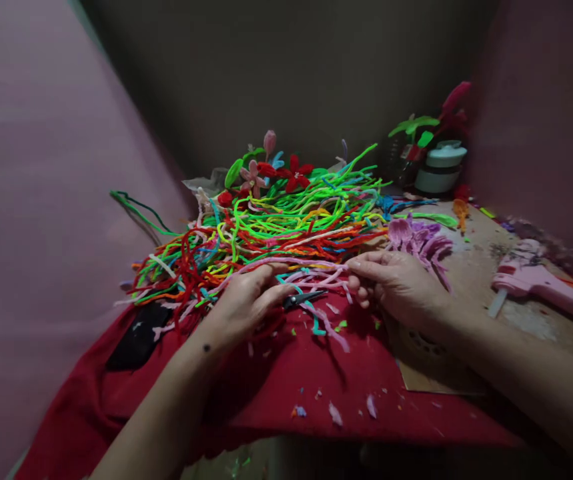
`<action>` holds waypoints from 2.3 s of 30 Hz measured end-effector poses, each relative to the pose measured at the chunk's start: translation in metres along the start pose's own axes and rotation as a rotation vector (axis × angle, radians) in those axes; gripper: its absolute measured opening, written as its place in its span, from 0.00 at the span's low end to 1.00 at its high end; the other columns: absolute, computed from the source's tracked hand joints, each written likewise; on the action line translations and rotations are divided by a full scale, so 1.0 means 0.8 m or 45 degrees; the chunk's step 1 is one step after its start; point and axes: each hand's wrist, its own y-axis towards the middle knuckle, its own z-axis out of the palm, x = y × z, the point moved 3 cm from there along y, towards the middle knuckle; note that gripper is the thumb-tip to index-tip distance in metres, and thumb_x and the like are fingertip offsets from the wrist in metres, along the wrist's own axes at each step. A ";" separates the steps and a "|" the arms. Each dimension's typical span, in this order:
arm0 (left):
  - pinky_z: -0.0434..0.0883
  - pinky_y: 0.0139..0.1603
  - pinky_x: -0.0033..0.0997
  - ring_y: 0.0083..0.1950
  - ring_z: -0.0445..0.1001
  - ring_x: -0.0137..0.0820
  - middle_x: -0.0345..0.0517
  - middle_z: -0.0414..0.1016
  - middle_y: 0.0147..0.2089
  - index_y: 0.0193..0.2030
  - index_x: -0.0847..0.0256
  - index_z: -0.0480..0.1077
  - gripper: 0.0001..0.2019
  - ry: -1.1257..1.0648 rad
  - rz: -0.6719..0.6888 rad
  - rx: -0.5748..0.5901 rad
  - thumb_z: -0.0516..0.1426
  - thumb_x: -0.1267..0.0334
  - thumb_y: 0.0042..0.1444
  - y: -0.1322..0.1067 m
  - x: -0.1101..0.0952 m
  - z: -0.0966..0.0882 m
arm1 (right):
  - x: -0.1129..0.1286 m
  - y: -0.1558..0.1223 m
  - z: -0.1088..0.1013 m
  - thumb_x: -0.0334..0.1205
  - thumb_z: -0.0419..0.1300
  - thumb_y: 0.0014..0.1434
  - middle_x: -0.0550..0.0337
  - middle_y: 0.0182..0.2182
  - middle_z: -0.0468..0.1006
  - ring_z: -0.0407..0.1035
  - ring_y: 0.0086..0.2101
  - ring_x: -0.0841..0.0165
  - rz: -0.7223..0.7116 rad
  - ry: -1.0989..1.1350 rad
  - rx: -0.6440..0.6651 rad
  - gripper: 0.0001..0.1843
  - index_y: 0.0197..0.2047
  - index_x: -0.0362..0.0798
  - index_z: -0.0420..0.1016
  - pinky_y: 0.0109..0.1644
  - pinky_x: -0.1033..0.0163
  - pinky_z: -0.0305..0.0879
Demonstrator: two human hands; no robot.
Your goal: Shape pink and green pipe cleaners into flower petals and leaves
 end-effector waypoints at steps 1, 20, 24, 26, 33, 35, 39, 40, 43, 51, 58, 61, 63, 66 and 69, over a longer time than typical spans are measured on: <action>0.60 0.23 0.24 0.24 0.63 0.24 0.39 0.68 0.27 0.49 0.61 0.65 0.21 -0.312 -0.072 -0.003 0.55 0.54 0.50 0.001 -0.003 0.010 | -0.001 -0.001 0.001 0.42 0.63 0.48 0.62 0.19 0.71 0.62 0.16 0.77 0.016 -0.012 0.024 0.11 0.26 0.42 0.70 0.18 0.70 0.59; 0.57 0.14 0.17 0.16 0.59 0.17 0.36 0.66 0.20 0.28 0.66 0.69 0.07 -1.322 -0.003 -0.488 0.60 0.64 0.45 0.031 -0.020 0.007 | 0.007 -0.023 0.019 0.47 0.53 0.57 0.66 0.14 0.66 0.55 0.14 0.79 -0.099 -0.769 0.205 0.17 0.23 0.45 0.65 0.17 0.72 0.49; 0.59 0.14 0.16 0.17 0.62 0.18 0.36 0.66 0.21 0.28 0.67 0.67 0.03 -1.379 0.090 -0.673 0.58 0.70 0.47 0.039 -0.012 -0.025 | -0.001 -0.018 0.013 0.48 0.51 0.57 0.66 0.14 0.66 0.54 0.13 0.79 -0.076 -0.779 0.218 0.18 0.22 0.45 0.62 0.16 0.71 0.47; 0.60 0.15 0.16 0.18 0.64 0.18 0.40 0.69 0.23 0.28 0.67 0.66 0.02 -1.416 0.093 -0.736 0.55 0.71 0.50 0.041 -0.006 -0.035 | -0.004 -0.016 0.011 0.48 0.51 0.57 0.67 0.14 0.65 0.53 0.12 0.79 -0.090 -0.813 0.216 0.18 0.22 0.46 0.62 0.16 0.71 0.46; 0.57 0.14 0.15 0.14 0.59 0.17 0.35 0.66 0.20 0.32 0.64 0.65 0.02 -1.431 0.208 -0.840 0.53 0.70 0.54 0.043 0.006 -0.059 | 0.008 -0.024 0.023 0.48 0.50 0.57 0.67 0.14 0.60 0.52 0.16 0.78 -0.214 -1.047 0.258 0.19 0.19 0.46 0.59 0.19 0.70 0.48; 0.53 0.12 0.15 0.13 0.55 0.16 0.33 0.63 0.19 0.32 0.63 0.65 0.01 -1.417 0.235 -0.842 0.54 0.70 0.54 0.042 0.005 -0.064 | 0.012 -0.027 0.027 0.46 0.50 0.56 0.67 0.15 0.58 0.51 0.17 0.77 -0.235 -1.100 0.272 0.18 0.18 0.46 0.58 0.20 0.69 0.47; 0.48 0.10 0.16 0.11 0.50 0.15 0.30 0.60 0.17 0.31 0.63 0.66 0.03 -1.441 0.261 -0.857 0.53 0.68 0.55 0.041 0.005 -0.071 | 0.014 -0.026 0.027 0.45 0.52 0.54 0.67 0.16 0.55 0.49 0.18 0.77 -0.267 -1.113 0.267 0.17 0.18 0.47 0.57 0.20 0.69 0.46; 0.47 0.10 0.17 0.11 0.49 0.15 0.30 0.59 0.16 0.31 0.62 0.66 0.03 -1.462 0.264 -0.857 0.53 0.68 0.55 0.042 0.006 -0.073 | 0.013 -0.024 0.026 0.45 0.52 0.54 0.68 0.16 0.55 0.49 0.18 0.77 -0.266 -1.097 0.270 0.17 0.19 0.47 0.57 0.20 0.69 0.46; 0.48 0.10 0.17 0.11 0.49 0.15 0.29 0.58 0.16 0.32 0.60 0.66 0.03 -1.529 0.273 -0.835 0.54 0.65 0.55 0.045 0.007 -0.077 | 0.008 -0.019 0.020 0.47 0.52 0.55 0.69 0.16 0.54 0.47 0.17 0.78 -0.222 -0.970 0.281 0.16 0.21 0.47 0.57 0.19 0.70 0.44; 0.61 0.17 0.16 0.19 0.64 0.16 0.43 0.73 0.29 0.36 0.66 0.71 0.09 -1.404 0.264 -0.516 0.60 0.64 0.48 0.047 -0.014 -0.041 | 0.002 -0.009 0.006 0.50 0.54 0.55 0.71 0.09 0.56 0.46 0.12 0.79 -0.074 -0.668 0.223 0.19 0.21 0.47 0.59 0.16 0.69 0.39; 0.62 0.14 0.20 0.16 0.65 0.21 0.41 0.69 0.21 0.30 0.68 0.69 0.07 -1.303 0.136 -0.144 0.58 0.64 0.48 0.040 -0.031 -0.001 | 0.003 -0.016 0.014 0.47 0.58 0.53 0.63 0.19 0.72 0.64 0.18 0.76 0.005 -0.501 0.471 0.14 0.26 0.43 0.69 0.22 0.70 0.57; 0.61 0.13 0.20 0.16 0.65 0.22 0.41 0.69 0.22 0.28 0.66 0.67 0.04 -1.290 0.037 -0.153 0.57 0.67 0.47 0.033 -0.050 0.008 | 0.003 -0.021 0.022 0.44 0.60 0.51 0.62 0.21 0.74 0.67 0.22 0.74 0.004 -0.329 0.537 0.12 0.28 0.43 0.71 0.27 0.69 0.61; 0.62 0.14 0.22 0.15 0.65 0.23 0.41 0.69 0.22 0.28 0.65 0.66 0.04 -1.337 -0.006 -0.137 0.55 0.66 0.48 0.031 -0.060 0.021 | 0.003 -0.022 0.026 0.43 0.60 0.52 0.61 0.19 0.73 0.66 0.20 0.74 -0.008 -0.218 0.523 0.12 0.25 0.43 0.70 0.27 0.68 0.62; 0.61 0.13 0.21 0.17 0.65 0.22 0.41 0.69 0.24 0.30 0.66 0.64 0.02 -1.447 -0.119 -0.154 0.52 0.71 0.48 0.040 -0.062 0.052 | 0.001 -0.021 0.028 0.38 0.58 0.50 0.59 0.20 0.74 0.67 0.20 0.72 0.029 0.055 0.434 0.06 0.28 0.43 0.71 0.27 0.64 0.65; 0.54 0.12 0.17 0.15 0.59 0.19 0.37 0.65 0.23 0.30 0.65 0.62 0.02 -1.444 -0.269 -0.310 0.50 0.71 0.50 0.058 -0.050 0.082 | -0.006 -0.019 0.030 0.29 0.54 0.43 0.58 0.19 0.73 0.68 0.21 0.69 0.145 0.300 0.389 0.07 0.30 0.42 0.70 0.27 0.61 0.66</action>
